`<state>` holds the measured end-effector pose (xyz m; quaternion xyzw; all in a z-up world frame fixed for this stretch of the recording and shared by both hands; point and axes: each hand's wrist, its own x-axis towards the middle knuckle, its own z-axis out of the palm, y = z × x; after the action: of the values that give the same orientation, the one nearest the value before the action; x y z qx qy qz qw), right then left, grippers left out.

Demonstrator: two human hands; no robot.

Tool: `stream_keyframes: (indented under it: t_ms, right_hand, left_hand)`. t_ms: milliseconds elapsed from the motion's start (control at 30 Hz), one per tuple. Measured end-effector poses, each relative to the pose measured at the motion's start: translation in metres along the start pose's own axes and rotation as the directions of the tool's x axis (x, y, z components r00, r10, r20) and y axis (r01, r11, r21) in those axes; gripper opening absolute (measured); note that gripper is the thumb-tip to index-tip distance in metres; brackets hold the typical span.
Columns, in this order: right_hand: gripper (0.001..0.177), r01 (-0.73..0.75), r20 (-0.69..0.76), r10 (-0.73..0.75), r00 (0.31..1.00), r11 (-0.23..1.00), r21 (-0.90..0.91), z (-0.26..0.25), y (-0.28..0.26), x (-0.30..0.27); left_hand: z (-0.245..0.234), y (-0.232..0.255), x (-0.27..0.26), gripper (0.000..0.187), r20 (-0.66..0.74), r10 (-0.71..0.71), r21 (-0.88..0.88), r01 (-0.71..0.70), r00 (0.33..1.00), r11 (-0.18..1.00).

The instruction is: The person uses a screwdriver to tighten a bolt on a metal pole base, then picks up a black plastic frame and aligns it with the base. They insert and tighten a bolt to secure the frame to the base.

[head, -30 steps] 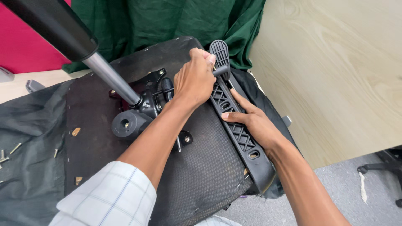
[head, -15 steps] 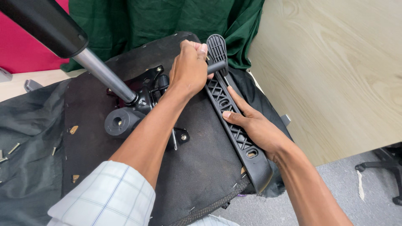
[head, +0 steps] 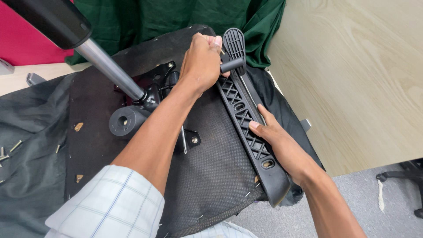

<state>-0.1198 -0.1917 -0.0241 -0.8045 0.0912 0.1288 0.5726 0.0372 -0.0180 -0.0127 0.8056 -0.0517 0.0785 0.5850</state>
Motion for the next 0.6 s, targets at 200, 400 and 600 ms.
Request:
stream_keyframes:
  t_ms: [200,400,600]
  right_hand:
    - [0.084,0.068,0.041,-0.066,0.997,0.997,-0.039,-0.006,0.012,0.003]
    - [0.073,-0.085,-0.016,0.085,0.996,0.996,0.021,-0.001,0.004,0.011]
    - [0.05,-0.103,0.033,0.099,0.994,0.988,0.119,0.001,-0.003,0.02]
  left_hand:
    - [0.0,-0.002,0.002,0.031,-0.008,-0.005,-0.047,0.004,1.0,0.999]
    - [0.001,-0.001,0.004,0.032,-0.007,-0.012,-0.039,0.012,1.0,0.999]
    - [-0.001,0.0,0.004,0.034,-0.001,-0.02,-0.019,0.02,1.0,1.0]
